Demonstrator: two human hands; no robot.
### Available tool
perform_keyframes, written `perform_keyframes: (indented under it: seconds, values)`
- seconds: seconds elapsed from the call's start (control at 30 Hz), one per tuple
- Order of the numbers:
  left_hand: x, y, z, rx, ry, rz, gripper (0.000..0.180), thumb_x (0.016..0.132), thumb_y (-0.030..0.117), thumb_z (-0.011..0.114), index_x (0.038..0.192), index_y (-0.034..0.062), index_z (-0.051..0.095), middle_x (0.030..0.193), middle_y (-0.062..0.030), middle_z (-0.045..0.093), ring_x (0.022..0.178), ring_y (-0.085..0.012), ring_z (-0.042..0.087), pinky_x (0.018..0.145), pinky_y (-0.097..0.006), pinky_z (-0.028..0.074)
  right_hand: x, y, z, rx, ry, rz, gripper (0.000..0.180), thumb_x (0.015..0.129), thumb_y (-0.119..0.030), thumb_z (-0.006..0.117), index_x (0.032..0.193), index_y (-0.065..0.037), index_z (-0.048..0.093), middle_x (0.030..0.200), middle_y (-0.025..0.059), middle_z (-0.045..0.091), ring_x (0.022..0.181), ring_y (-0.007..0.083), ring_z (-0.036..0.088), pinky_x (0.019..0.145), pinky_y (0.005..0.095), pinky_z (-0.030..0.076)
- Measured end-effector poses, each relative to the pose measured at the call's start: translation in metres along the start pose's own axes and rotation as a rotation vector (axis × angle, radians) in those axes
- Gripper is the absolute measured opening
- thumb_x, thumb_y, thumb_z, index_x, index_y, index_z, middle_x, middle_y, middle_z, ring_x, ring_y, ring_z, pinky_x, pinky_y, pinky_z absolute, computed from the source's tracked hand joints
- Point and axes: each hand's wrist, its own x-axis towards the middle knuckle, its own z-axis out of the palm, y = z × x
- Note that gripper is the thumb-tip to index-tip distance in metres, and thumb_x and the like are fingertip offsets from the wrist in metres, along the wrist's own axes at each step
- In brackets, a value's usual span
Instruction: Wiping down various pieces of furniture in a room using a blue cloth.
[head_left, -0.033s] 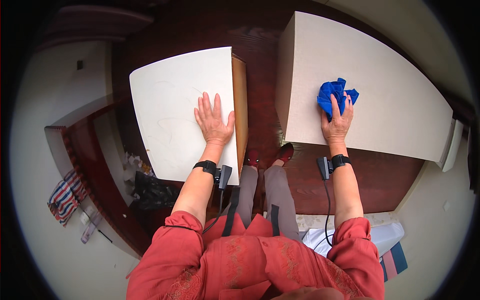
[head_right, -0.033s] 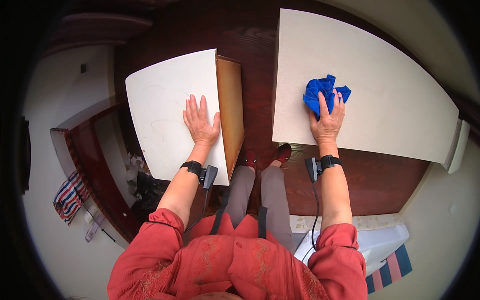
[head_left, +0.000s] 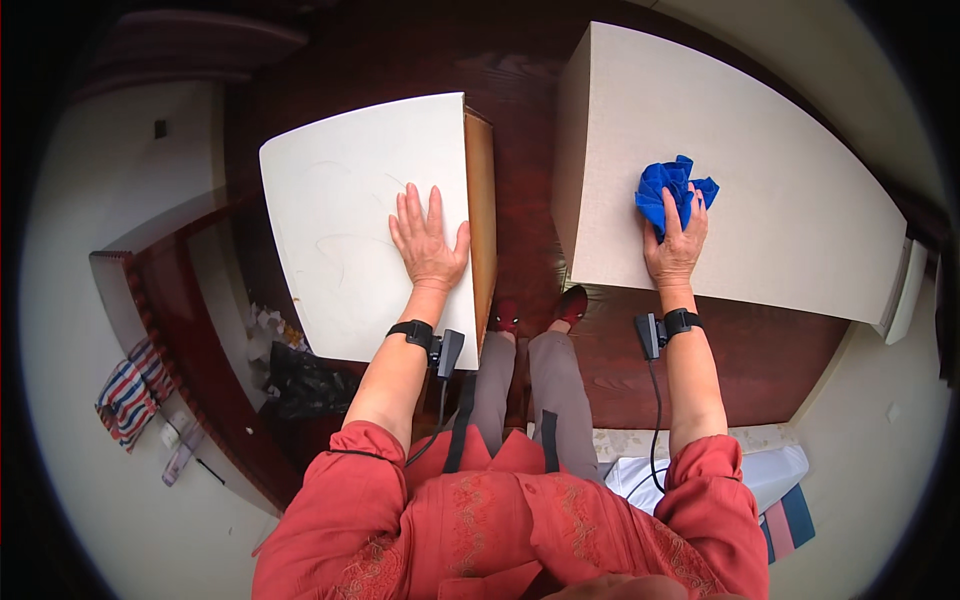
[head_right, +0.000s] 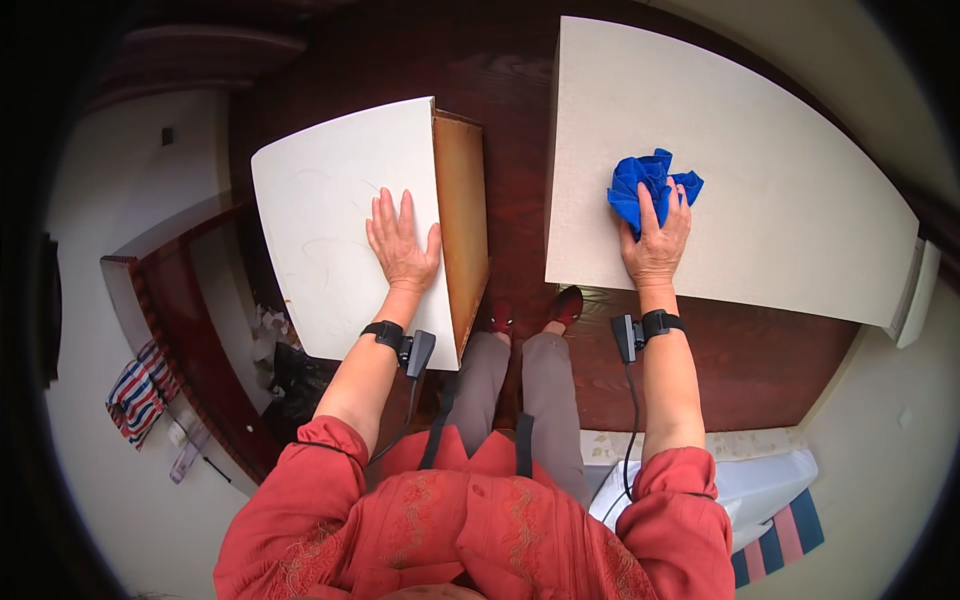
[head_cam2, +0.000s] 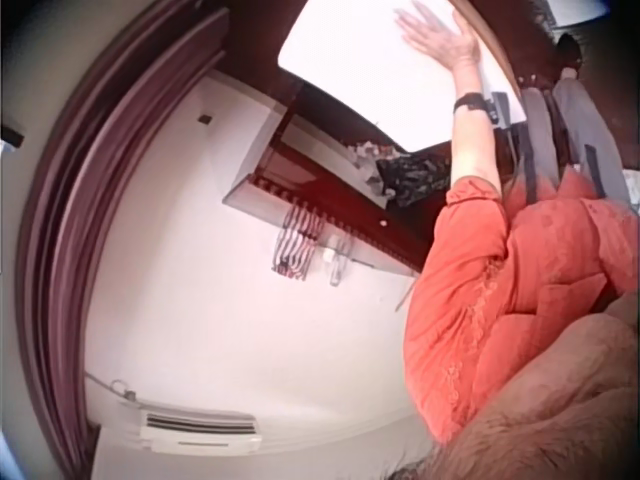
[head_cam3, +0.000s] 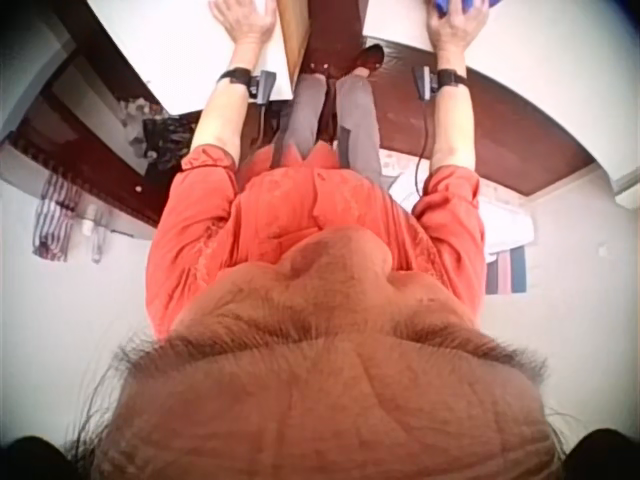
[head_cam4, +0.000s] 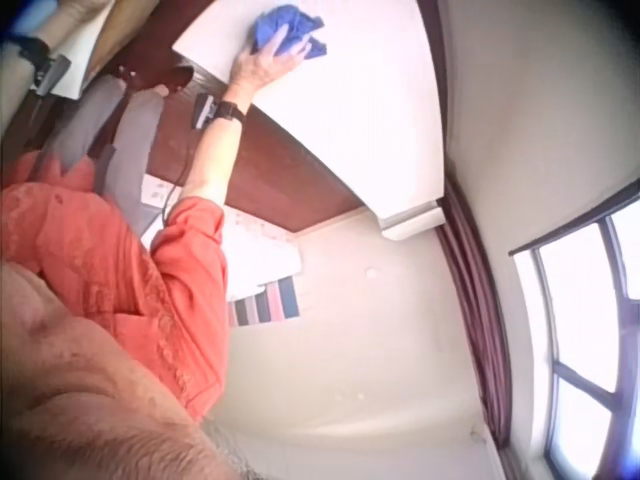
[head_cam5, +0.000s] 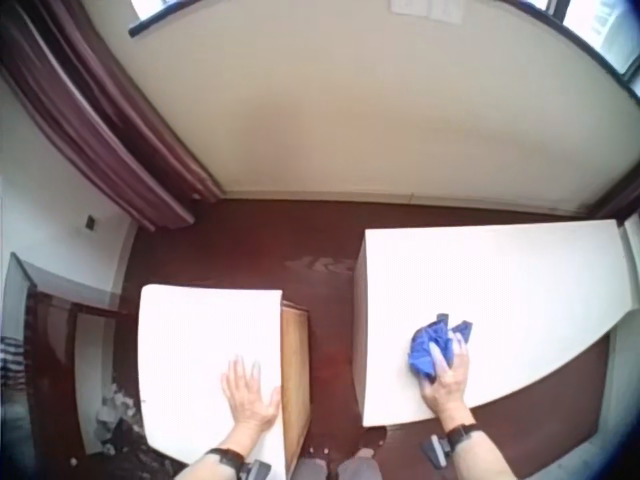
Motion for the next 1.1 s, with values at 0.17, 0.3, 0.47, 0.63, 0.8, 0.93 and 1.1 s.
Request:
perform_keyframes:
  seconds: [0.17, 0.3, 0.47, 0.63, 0.8, 0.93, 1.1]
  values:
    - [-0.006, 0.007, 0.002, 0.013, 0.018, -0.028, 0.073, 0.084, 0.038, 0.058, 0.146, 0.0133, 0.031, 0.155, -0.0153, 0.018, 0.143, -0.0337, 0.016, 0.113, -0.052, 0.011, 0.004, 0.007, -0.002, -0.003, -0.025, -0.03, 0.066, 0.067, -0.014, 0.074, 0.129, -0.019, 0.054, 0.139, 0.0186, 0.04, 0.128, 0.0405, 0.037, 0.105, 0.0506, 0.033]
    - [-0.011, 0.006, 0.004, 0.048, 0.034, 0.001, 0.073, 0.081, 0.04, 0.061, 0.145, 0.0149, 0.034, 0.154, -0.0166, 0.021, 0.142, -0.0353, 0.018, 0.112, -0.054, 0.015, -0.011, 0.008, -0.005, 0.005, -0.036, -0.019, 0.066, 0.066, -0.015, 0.074, 0.129, -0.018, 0.054, 0.14, 0.0186, 0.039, 0.128, 0.0407, 0.037, 0.105, 0.0512, 0.033]
    - [-0.021, 0.015, 0.007, 0.057, 0.075, 0.015, 0.07, 0.082, 0.039, 0.06, 0.144, 0.0166, 0.036, 0.153, -0.0144, 0.024, 0.141, -0.0331, 0.022, 0.112, -0.053, 0.017, -0.024, 0.017, -0.008, 0.02, -0.019, -0.031, 0.067, 0.066, -0.017, 0.075, 0.13, -0.018, 0.054, 0.14, 0.0194, 0.038, 0.127, 0.0417, 0.037, 0.104, 0.0521, 0.032]
    - [-0.027, 0.02, 0.011, 0.074, 0.106, 0.003, 0.069, 0.083, 0.039, 0.06, 0.144, 0.0178, 0.037, 0.153, -0.0128, 0.025, 0.14, -0.0317, 0.024, 0.112, -0.051, 0.018, -0.032, 0.027, -0.006, 0.011, -0.032, -0.037, 0.064, 0.069, -0.021, 0.074, 0.13, -0.018, 0.054, 0.14, 0.0195, 0.037, 0.127, 0.0414, 0.036, 0.104, 0.053, 0.032]
    - [-0.032, 0.031, 0.015, 0.066, 0.108, 0.001, 0.067, 0.083, 0.038, 0.06, 0.143, 0.0187, 0.038, 0.152, -0.0113, 0.026, 0.141, -0.0307, 0.024, 0.113, -0.051, 0.018, -0.037, 0.036, -0.008, 0.011, -0.049, -0.052, 0.065, 0.069, -0.021, 0.074, 0.13, -0.019, 0.053, 0.14, 0.0192, 0.037, 0.127, 0.0415, 0.036, 0.104, 0.053, 0.031]
    - [-0.028, 0.029, 0.018, 0.052, 0.122, -0.004, 0.066, 0.083, 0.039, 0.06, 0.143, 0.0201, 0.039, 0.152, -0.01, 0.028, 0.14, -0.0296, 0.025, 0.113, -0.051, 0.019, -0.034, 0.037, -0.004, 0.009, -0.033, -0.058, 0.065, 0.069, -0.021, 0.074, 0.131, -0.019, 0.053, 0.14, 0.0192, 0.036, 0.128, 0.0418, 0.035, 0.104, 0.0532, 0.031]
    - [-0.038, 0.028, 0.019, 0.036, 0.118, -0.009, 0.067, 0.083, 0.039, 0.061, 0.143, 0.0207, 0.039, 0.152, -0.0096, 0.028, 0.14, -0.0294, 0.025, 0.112, -0.051, 0.019, -0.043, 0.035, -0.01, 0.015, -0.067, -0.061, 0.065, 0.07, -0.022, 0.075, 0.131, -0.019, 0.053, 0.14, 0.0196, 0.036, 0.128, 0.0425, 0.035, 0.104, 0.0533, 0.03]
